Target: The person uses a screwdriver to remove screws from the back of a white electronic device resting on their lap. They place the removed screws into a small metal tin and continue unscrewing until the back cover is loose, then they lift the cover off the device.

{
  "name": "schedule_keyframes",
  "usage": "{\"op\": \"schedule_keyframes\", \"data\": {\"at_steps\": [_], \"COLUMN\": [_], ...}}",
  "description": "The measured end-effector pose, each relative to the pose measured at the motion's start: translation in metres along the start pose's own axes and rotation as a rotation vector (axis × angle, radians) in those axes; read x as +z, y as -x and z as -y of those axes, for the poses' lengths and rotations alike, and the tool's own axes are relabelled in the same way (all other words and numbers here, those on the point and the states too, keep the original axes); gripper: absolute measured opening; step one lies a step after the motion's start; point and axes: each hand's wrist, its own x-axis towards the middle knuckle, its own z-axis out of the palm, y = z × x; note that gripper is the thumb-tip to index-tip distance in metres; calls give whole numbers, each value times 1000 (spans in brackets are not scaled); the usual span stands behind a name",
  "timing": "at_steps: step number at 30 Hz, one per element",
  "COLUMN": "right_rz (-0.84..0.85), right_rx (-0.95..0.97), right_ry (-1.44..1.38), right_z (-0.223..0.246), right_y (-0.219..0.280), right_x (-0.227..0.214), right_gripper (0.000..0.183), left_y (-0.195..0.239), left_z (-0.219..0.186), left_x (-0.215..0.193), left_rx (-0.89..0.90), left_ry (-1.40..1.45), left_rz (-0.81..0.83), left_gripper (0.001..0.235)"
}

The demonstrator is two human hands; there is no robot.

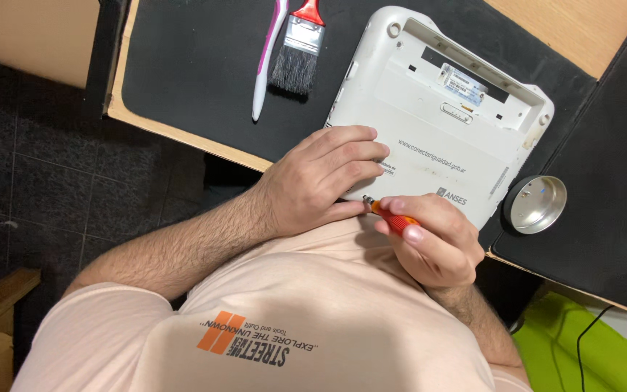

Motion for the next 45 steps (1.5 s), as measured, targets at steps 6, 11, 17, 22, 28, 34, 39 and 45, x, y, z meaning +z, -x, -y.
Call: {"op": "schedule_keyframes", "data": {"at_steps": [6,11,17,22,28,34,39,45], "right_rz": [-29,-123,-125,-95,-118,-70,-147,-96], "right_rx": [-43,-40,-26,2,66,115,78,126], "right_ry": [-26,-41,-9,-76,-17,-166,-126,-181], "right_z": [3,-2,1,4,9,16,4,21], "right_y": [-7,15,2,-4,-18,-24,-6,-30], "right_x": [3,7,3,-5,0,4,-1,0], "right_gripper": [33,41,30,27,34,21,27,18], "left_y": [0,-4,-19,-18,-21,-23,-20,-26], "left_z": [1,-2,-8,-8,-10,-11,-12,-12], "left_x": [0,4,0,-6,-4,-8,-2,-9], "left_rx": [-2,-6,46,83,35,116,63,123], "left_ry": [17,47,142,144,158,121,127,108], "left_rz": [3,-10,-61,23,-49,19,-36,12], "left_gripper": [47,44,29,13,17,12,13,12]}}
